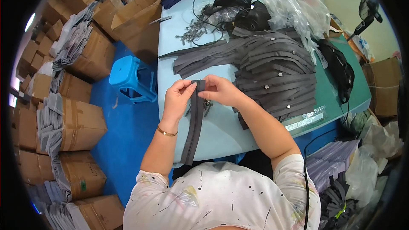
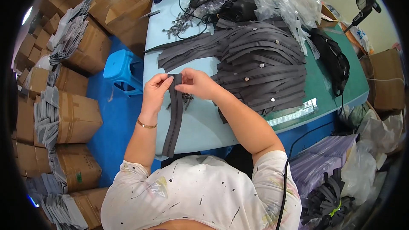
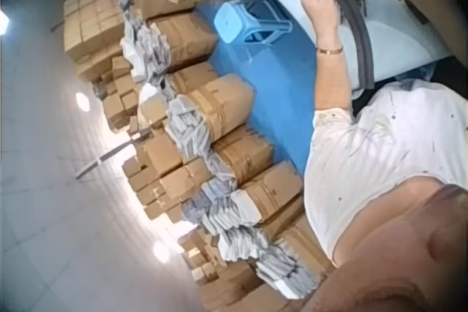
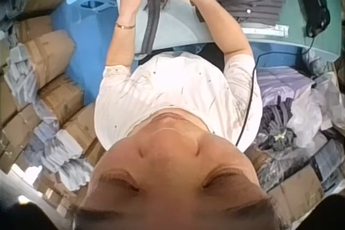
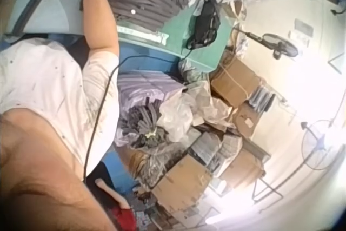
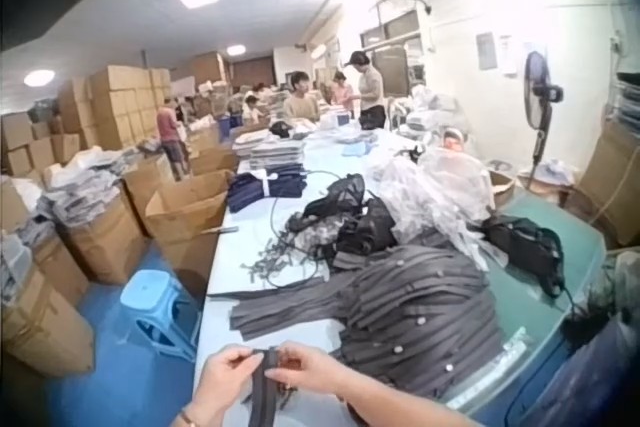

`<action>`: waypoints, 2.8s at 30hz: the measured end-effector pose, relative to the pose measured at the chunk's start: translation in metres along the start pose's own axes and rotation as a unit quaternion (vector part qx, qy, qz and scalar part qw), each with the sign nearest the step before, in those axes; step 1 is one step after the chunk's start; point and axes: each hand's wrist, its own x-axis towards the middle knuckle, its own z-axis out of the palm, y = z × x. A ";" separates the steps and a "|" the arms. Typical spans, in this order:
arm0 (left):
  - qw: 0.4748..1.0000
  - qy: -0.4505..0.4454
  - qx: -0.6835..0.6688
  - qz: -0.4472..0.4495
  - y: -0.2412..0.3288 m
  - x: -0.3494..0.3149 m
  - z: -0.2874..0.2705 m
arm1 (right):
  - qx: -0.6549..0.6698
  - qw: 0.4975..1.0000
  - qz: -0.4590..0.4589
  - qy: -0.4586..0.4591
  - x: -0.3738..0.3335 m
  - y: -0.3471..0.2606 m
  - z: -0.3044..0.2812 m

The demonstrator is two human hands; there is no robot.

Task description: Attaching metal sliders onto lengths of zipper tape in a workshop setting.

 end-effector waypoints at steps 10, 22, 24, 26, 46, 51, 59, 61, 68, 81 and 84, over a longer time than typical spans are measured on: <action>0.990 0.002 0.131 0.045 -0.006 -0.001 0.008 | -0.217 0.962 -0.081 0.142 -0.003 -0.013 0.003; 0.908 0.063 0.211 0.356 0.010 -0.010 0.013 | 0.108 0.980 0.117 0.116 0.000 -0.010 0.009; 0.971 0.144 0.003 0.193 0.007 -0.008 0.000 | -0.134 0.980 -0.016 0.144 0.000 0.000 0.018; 0.944 0.244 0.039 0.216 0.000 0.001 -0.021 | -0.472 0.855 -0.189 0.101 -0.002 0.011 0.026; 0.988 -0.060 0.008 -0.145 -0.037 0.013 -0.041 | -0.533 0.816 -0.055 0.215 -0.002 -0.008 -0.025; 0.988 -0.064 -0.022 -0.135 -0.035 0.013 -0.036 | -0.592 0.776 -0.178 0.125 0.007 0.026 0.019; 0.981 0.009 -0.160 -0.110 -0.012 0.009 -0.037 | -0.519 0.832 -0.157 0.118 0.009 0.010 0.018; 0.995 0.004 -0.056 -0.083 0.000 0.006 -0.030 | -0.392 0.898 -0.132 0.150 0.006 0.001 0.007; 0.979 -0.150 0.107 -0.082 0.014 0.010 0.010 | 0.067 0.986 -0.128 0.081 0.005 0.001 -0.014; 0.958 -0.087 -0.203 -0.183 -0.004 0.013 0.010 | 0.078 0.993 -0.058 0.072 0.003 -0.005 -0.019; 0.959 -0.094 -0.201 -0.178 -0.006 0.013 0.009 | 0.089 0.992 -0.052 0.074 0.003 -0.004 -0.023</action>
